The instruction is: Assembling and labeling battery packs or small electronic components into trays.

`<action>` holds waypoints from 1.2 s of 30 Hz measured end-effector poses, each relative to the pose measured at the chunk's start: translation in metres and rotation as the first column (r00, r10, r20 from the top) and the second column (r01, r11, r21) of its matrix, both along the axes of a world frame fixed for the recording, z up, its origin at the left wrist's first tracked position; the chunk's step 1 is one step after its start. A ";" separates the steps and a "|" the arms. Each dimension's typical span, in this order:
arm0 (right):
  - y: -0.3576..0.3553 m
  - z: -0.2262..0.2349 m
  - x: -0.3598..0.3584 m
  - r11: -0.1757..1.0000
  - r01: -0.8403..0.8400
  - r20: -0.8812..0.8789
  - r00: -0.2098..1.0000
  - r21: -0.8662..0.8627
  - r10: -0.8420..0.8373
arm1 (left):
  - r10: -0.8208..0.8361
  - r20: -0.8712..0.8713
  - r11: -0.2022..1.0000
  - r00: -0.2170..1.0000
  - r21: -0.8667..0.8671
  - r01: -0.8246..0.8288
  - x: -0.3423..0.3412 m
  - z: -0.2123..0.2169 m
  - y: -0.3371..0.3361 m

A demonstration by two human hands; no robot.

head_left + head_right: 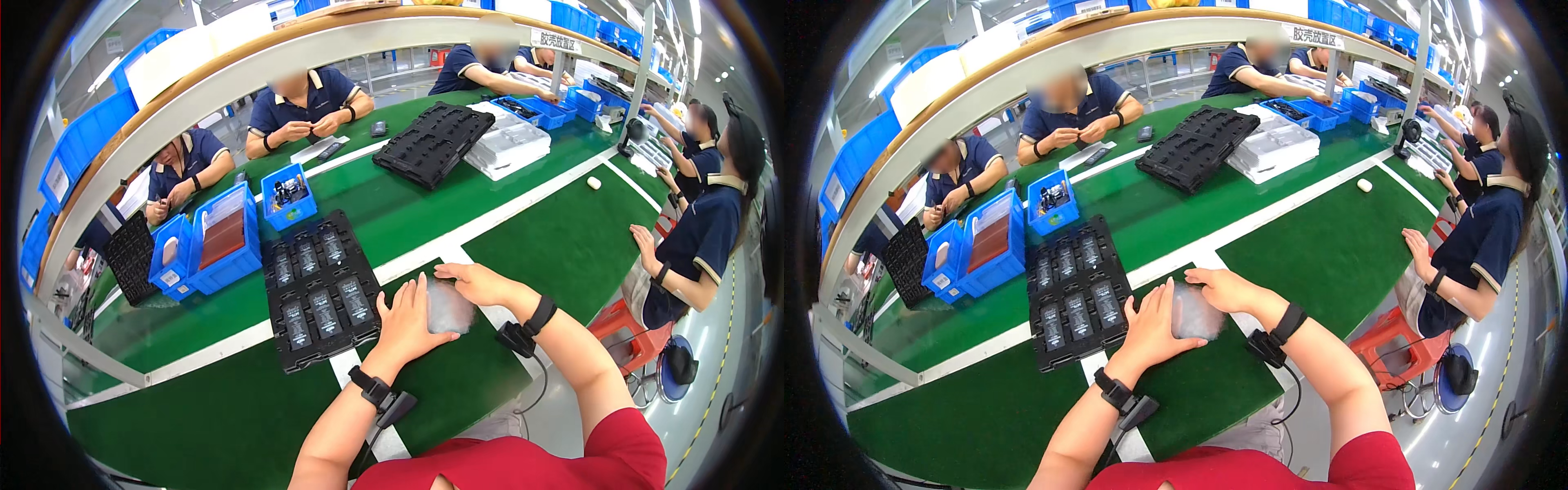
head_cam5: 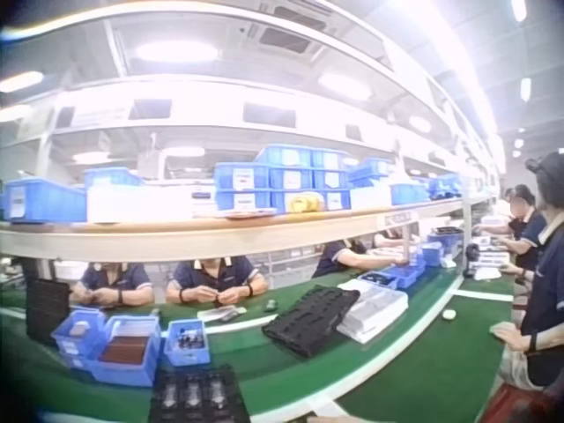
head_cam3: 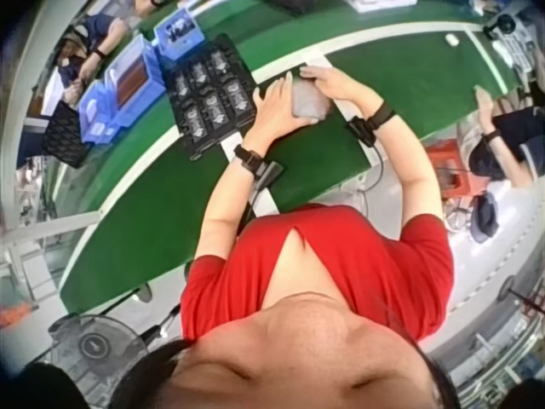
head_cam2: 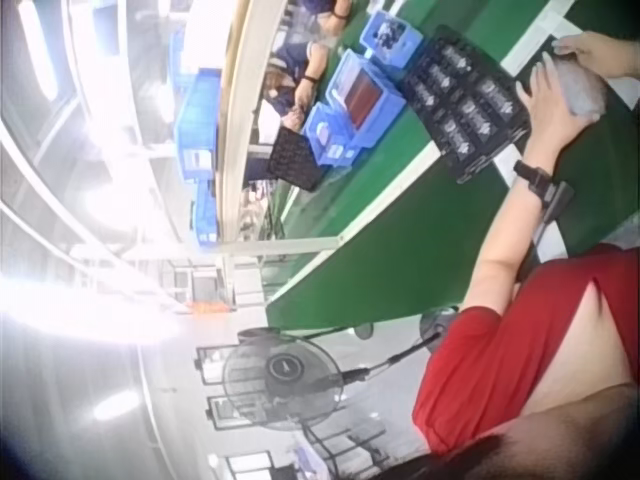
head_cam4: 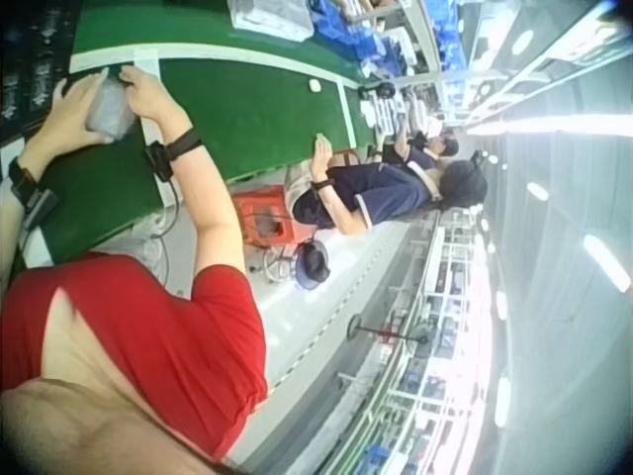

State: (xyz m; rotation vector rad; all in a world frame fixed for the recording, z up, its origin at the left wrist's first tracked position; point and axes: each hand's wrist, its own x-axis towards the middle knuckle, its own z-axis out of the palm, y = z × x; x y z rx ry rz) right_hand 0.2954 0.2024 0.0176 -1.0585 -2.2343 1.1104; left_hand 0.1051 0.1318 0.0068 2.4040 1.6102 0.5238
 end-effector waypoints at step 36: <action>-0.032 0.004 0.007 1.000 -0.026 0.150 0.988 -0.001 0.026 | -0.124 0.052 0.978 0.991 -0.164 0.131 -0.040 0.012 0.012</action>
